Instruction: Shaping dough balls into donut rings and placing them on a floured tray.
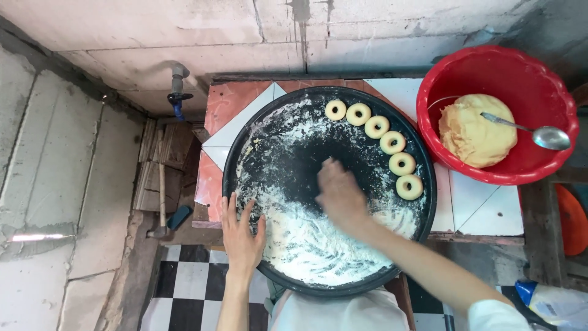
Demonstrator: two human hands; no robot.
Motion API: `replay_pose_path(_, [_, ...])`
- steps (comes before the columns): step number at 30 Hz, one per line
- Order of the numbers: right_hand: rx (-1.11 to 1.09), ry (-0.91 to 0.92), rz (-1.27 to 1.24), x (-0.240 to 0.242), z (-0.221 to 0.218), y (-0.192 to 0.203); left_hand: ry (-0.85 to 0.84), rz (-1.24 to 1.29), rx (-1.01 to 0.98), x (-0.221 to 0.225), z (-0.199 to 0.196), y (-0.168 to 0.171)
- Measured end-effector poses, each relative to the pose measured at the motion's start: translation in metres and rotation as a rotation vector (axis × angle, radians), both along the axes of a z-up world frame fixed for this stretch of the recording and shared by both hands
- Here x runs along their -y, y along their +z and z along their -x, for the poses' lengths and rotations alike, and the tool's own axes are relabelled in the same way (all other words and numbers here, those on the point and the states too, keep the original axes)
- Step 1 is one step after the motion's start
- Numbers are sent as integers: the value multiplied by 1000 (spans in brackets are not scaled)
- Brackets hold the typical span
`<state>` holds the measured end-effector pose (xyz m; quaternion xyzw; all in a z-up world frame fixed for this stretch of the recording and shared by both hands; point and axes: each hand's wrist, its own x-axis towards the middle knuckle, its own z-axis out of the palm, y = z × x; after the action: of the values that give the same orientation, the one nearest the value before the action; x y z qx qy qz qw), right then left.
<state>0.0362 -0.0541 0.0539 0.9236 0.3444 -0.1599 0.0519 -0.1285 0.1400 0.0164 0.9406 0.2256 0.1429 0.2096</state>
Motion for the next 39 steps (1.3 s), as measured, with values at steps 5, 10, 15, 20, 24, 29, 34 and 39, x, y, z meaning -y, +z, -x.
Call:
replay_pose_path(5, [-93,189,-192,-63,7,-15,-14,26,37,1,4,2])
replay_pose_path(10, [155,-64,-238,-33,-59,-32,-20,43,63,2,6,2])
replay_pose_path(15, [145,-90,-113,5,-4,6,8,99,82,1,2,6])
replay_pose_path(20, [-106,181,-219,-52,24,-19,3,110,85,1,4,6])
replay_pose_path(24, [134,121,-300,-44,-34,-57,3,123,146,4,7,6])
replay_pose_path(29, [663,-1,-356,22,-31,-71,7,170,133,4,6,8])
replay_pose_path(34, [-1,167,-209,-4,39,-9,7,171,128,3,5,9])
replay_pose_path(39, [-33,160,-282,-54,-8,-22,-20,199,122,5,8,17])
